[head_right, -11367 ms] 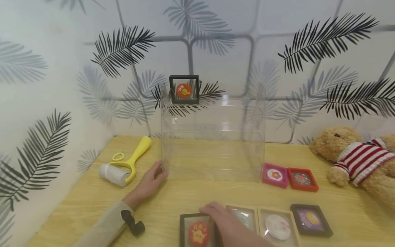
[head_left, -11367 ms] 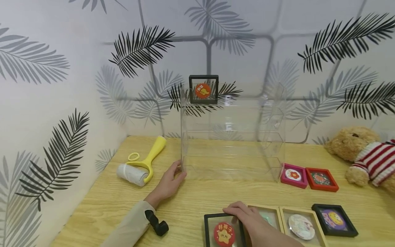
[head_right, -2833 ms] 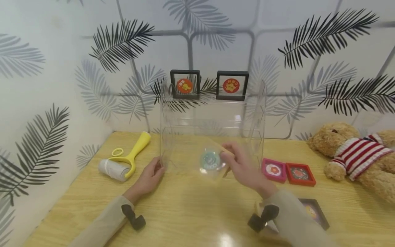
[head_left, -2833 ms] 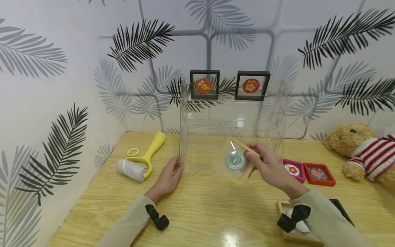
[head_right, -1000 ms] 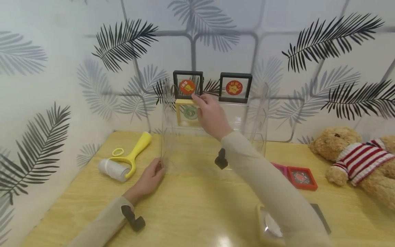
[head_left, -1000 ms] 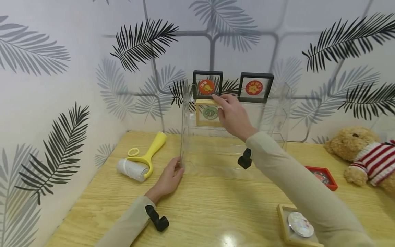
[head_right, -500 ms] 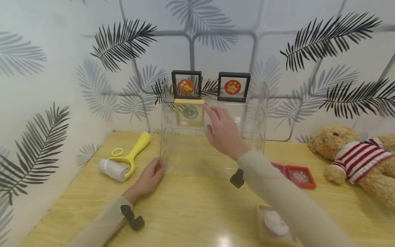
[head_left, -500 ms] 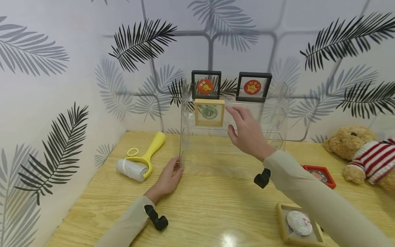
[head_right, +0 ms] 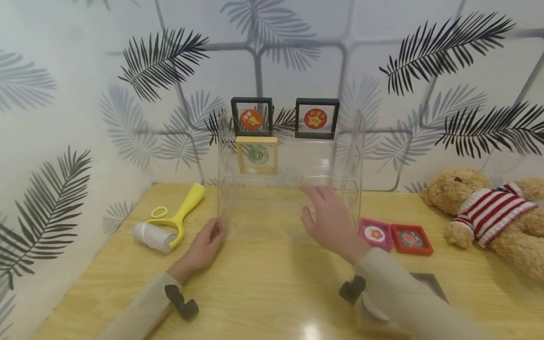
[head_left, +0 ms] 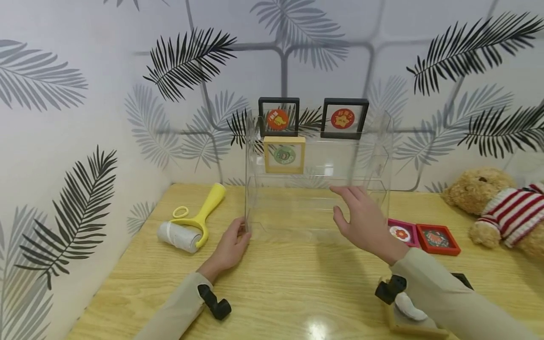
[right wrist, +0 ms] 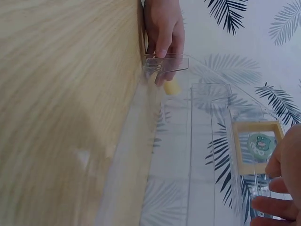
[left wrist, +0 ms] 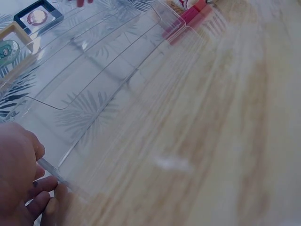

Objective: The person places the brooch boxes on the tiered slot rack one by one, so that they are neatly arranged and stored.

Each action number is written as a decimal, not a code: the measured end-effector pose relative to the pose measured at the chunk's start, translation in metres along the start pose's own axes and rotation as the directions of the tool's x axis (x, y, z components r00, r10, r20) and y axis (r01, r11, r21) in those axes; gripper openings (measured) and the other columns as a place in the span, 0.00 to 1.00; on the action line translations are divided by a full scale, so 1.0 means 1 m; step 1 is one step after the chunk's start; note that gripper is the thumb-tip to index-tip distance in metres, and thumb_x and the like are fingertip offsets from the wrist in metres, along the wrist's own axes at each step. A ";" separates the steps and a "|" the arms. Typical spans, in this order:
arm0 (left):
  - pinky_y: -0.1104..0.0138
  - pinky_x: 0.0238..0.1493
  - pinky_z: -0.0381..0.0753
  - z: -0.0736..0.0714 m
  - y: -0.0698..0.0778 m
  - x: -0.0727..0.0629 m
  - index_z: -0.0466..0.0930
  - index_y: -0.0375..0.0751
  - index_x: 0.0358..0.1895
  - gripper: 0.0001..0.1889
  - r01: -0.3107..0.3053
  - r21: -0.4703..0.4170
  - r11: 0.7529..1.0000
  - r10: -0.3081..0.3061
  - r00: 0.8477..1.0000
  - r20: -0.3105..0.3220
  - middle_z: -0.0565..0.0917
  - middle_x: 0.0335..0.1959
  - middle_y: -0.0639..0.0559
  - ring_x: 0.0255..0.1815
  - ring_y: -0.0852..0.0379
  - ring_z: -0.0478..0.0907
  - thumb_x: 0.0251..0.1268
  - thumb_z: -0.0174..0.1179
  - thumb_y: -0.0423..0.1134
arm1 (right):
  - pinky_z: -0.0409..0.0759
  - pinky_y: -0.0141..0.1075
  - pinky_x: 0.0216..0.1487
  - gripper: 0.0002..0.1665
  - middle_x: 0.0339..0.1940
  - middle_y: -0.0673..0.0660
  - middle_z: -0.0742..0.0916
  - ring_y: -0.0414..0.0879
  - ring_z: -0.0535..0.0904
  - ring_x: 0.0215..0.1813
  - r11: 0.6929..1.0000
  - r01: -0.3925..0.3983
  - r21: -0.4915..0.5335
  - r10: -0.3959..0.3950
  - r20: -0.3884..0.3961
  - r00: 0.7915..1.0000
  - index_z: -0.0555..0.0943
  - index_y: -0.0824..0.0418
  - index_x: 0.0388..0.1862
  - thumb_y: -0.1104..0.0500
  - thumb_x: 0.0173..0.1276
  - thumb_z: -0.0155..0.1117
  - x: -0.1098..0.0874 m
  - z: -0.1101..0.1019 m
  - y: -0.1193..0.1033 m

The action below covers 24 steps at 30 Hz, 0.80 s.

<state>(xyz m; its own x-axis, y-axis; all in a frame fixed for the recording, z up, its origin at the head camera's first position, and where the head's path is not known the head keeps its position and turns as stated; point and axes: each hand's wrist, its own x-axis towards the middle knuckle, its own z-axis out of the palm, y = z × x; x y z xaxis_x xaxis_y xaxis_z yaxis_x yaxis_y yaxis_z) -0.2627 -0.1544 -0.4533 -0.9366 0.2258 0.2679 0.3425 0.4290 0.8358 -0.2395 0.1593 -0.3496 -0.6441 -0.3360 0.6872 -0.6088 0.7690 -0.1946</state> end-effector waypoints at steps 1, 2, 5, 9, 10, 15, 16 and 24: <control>0.48 0.59 0.74 0.000 0.000 0.000 0.63 0.27 0.65 0.20 0.000 -0.001 1.000 0.000 1.000 -0.003 0.74 0.57 0.32 0.58 0.39 0.75 0.72 0.49 0.28 | 0.80 0.50 0.40 0.23 0.47 0.64 0.83 0.58 0.77 0.48 1.000 -0.009 -0.006 0.009 0.008 1.000 0.77 0.67 0.56 0.66 0.60 0.63 -0.005 -0.002 0.001; 0.48 0.59 0.74 0.000 0.001 0.001 0.63 0.27 0.65 0.20 -0.001 -0.006 1.000 0.001 1.000 -0.004 0.74 0.57 0.32 0.58 0.39 0.75 0.72 0.49 0.28 | 0.80 0.49 0.39 0.22 0.47 0.63 0.83 0.57 0.77 0.48 1.000 -0.014 -0.011 0.014 0.017 1.000 0.78 0.67 0.55 0.67 0.60 0.63 -0.011 -0.005 0.002; 0.48 0.59 0.74 0.001 0.001 0.002 0.63 0.27 0.64 0.20 0.000 -0.008 1.000 0.000 1.000 0.001 0.74 0.57 0.32 0.58 0.39 0.74 0.72 0.49 0.28 | 0.81 0.49 0.41 0.22 0.47 0.61 0.84 0.56 0.77 0.49 1.000 -0.021 -0.015 0.022 0.063 0.998 0.79 0.65 0.55 0.66 0.59 0.64 -0.026 -0.011 0.004; 0.48 0.60 0.73 0.002 0.000 0.002 0.62 0.26 0.65 0.20 0.002 0.004 1.000 -0.002 1.000 0.005 0.74 0.58 0.32 0.58 0.39 0.74 0.72 0.49 0.28 | 0.79 0.53 0.48 0.23 0.49 0.58 0.84 0.55 0.77 0.51 1.000 -0.005 0.025 0.002 0.125 0.992 0.78 0.63 0.56 0.66 0.59 0.66 -0.046 -0.018 0.005; 0.48 0.59 0.73 0.003 0.000 0.002 0.62 0.26 0.65 0.21 0.003 0.009 1.000 -0.003 1.000 0.004 0.74 0.58 0.32 0.59 0.39 0.74 0.72 0.49 0.28 | 0.79 0.53 0.49 0.24 0.49 0.57 0.84 0.54 0.77 0.51 0.999 0.001 0.038 -0.006 0.133 0.991 0.78 0.63 0.56 0.67 0.59 0.67 -0.051 -0.020 0.005; 0.48 0.60 0.73 0.005 0.000 -0.002 0.61 0.25 0.65 0.21 0.027 0.011 1.000 -0.027 1.000 0.014 0.73 0.59 0.31 0.59 0.39 0.74 0.72 0.48 0.28 | 0.79 0.46 0.49 0.26 0.48 0.52 0.84 0.48 0.77 0.51 0.998 0.004 0.064 -0.014 0.155 0.988 0.78 0.60 0.56 0.68 0.57 0.69 -0.076 -0.032 0.008; 0.48 0.60 0.73 0.005 0.000 -0.002 0.61 0.25 0.65 0.21 0.031 0.010 0.999 -0.032 0.999 0.016 0.73 0.59 0.31 0.60 0.39 0.74 0.72 0.48 0.28 | 0.80 0.44 0.46 0.27 0.48 0.52 0.84 0.47 0.77 0.51 0.998 -0.005 0.065 -0.006 0.161 0.987 0.78 0.60 0.56 0.69 0.56 0.69 -0.081 -0.035 0.010; 0.49 0.58 0.75 0.004 -0.001 0.001 0.62 0.27 0.65 0.21 0.034 -0.007 0.999 -0.034 0.999 0.006 0.74 0.58 0.33 0.59 0.40 0.74 0.72 0.48 0.28 | 0.81 0.35 0.35 0.24 0.47 0.52 0.86 0.47 0.81 0.45 0.985 -0.121 0.122 0.094 0.209 0.974 0.80 0.58 0.54 0.70 0.58 0.69 -0.100 -0.052 0.025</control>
<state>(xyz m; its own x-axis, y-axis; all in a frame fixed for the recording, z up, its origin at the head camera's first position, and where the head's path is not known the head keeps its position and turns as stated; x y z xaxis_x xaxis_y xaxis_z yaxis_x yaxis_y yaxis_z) -0.2636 -0.1516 -0.4561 -0.9474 0.2158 0.2363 0.3096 0.4308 0.8477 -0.1659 0.2404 -0.3870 -0.7807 -0.3684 0.5048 -0.5783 0.7320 -0.3602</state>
